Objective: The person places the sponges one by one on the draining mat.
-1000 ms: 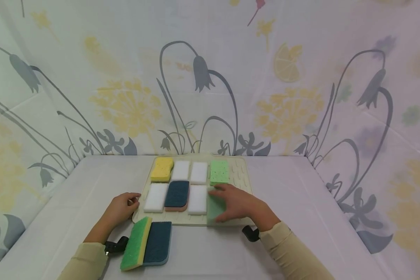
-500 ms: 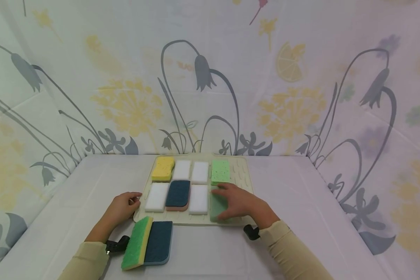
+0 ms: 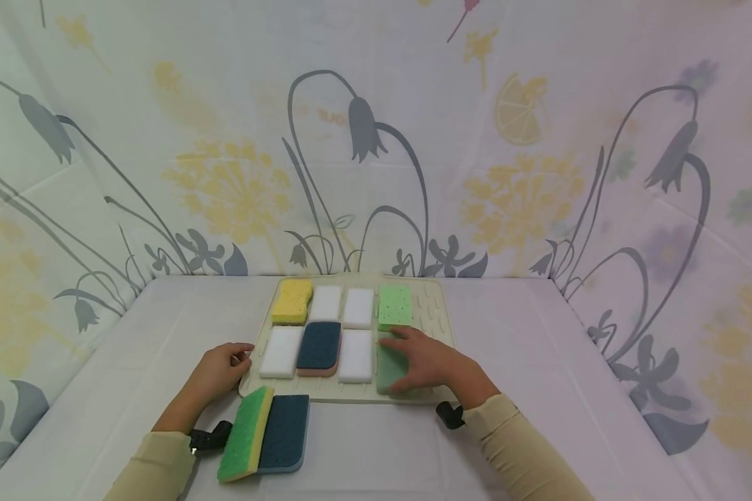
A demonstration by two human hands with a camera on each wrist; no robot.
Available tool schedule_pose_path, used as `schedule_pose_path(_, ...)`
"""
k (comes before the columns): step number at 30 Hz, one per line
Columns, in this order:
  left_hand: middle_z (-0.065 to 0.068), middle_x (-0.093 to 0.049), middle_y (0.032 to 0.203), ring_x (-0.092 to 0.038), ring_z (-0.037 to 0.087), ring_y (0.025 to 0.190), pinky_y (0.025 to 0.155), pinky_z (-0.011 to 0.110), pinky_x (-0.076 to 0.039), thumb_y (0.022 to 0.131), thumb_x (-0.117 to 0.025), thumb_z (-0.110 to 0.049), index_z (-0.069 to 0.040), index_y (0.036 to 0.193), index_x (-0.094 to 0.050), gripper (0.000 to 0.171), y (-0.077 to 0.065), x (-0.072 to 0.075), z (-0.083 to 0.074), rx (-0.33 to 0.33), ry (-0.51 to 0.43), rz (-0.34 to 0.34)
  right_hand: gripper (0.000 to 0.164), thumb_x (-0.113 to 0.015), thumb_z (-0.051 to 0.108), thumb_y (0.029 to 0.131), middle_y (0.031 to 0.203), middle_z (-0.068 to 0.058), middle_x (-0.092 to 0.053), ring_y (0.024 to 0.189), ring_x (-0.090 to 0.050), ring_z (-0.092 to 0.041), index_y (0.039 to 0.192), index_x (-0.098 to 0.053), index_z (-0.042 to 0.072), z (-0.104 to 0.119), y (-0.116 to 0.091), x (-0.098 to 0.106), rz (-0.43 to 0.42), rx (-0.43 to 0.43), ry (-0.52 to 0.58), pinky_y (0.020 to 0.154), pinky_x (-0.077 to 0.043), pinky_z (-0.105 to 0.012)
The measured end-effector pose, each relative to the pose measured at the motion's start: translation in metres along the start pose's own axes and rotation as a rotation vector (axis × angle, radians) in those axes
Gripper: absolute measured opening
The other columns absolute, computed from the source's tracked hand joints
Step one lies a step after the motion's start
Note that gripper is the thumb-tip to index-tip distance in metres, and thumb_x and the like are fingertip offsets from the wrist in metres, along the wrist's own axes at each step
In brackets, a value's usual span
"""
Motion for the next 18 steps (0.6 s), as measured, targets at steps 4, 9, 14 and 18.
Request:
schedule_pose_path(4, 0.009, -0.064, 0.096, -0.055, 0.016, 0.077, 0.061, 0.028, -0.044, 0.091, -0.056, -0.011, 0.002, 0.126, -0.062, 0.037, -0.001, 0.0, -0.001, -0.003, 0.006, 0.0, 0.09, -0.08, 0.049, 0.069, 0.154, -0.015, -0.032, 0.141, -0.033, -0.036, 0.145, -0.046, 0.016, 0.0, -0.001, -0.001, -0.003, 0.007, -0.026, 0.109, -0.036, -0.052)
schedule_pose_path(9, 0.009, -0.064, 0.096, -0.056, 0.016, 0.078, 0.061, 0.029, -0.044, 0.092, -0.056, -0.012, 0.002, 0.126, -0.061, 0.038, 0.0, 0.0, -0.001, -0.007, 0.009, 0.003, 0.091, -0.08, 0.05, 0.07, 0.155, -0.015, -0.031, 0.143, -0.028, -0.039, 0.145, -0.045, 0.015, 0.005, -0.004, 0.002, -0.021, 0.034, -0.058, 0.11, -0.034, -0.056)
schedule_pose_path(14, 0.01, -0.064, 0.097, -0.056, 0.017, 0.078, 0.06, 0.028, -0.044, 0.092, -0.055, -0.012, 0.002, 0.127, -0.061, 0.038, 0.0, -0.001, 0.001, -0.014, 0.009, -0.003, 0.091, -0.079, 0.052, 0.071, 0.157, -0.013, -0.029, 0.146, -0.022, -0.04, 0.147, -0.044, 0.017, 0.015, -0.005, 0.002, -0.031, 0.031, -0.061, 0.11, -0.031, -0.059)
schedule_pose_path(18, 0.01, -0.064, 0.098, -0.056, 0.017, 0.078, 0.061, 0.028, -0.043, 0.092, -0.055, -0.013, 0.002, 0.128, -0.06, 0.039, 0.001, -0.003, 0.002, -0.016, 0.002, -0.002, 0.09, -0.079, 0.053, 0.071, 0.156, -0.013, -0.03, 0.145, -0.024, -0.04, 0.147, -0.044, 0.019, 0.028, -0.005, 0.0, -0.033, 0.039, -0.062, 0.11, -0.03, -0.06)
Point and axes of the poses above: each hand's wrist, its own y-axis towards the middle knuckle, its own x-axis out of the back of the hand, z = x × y, the point moved 7 cm from there along y, towards the middle knuckle
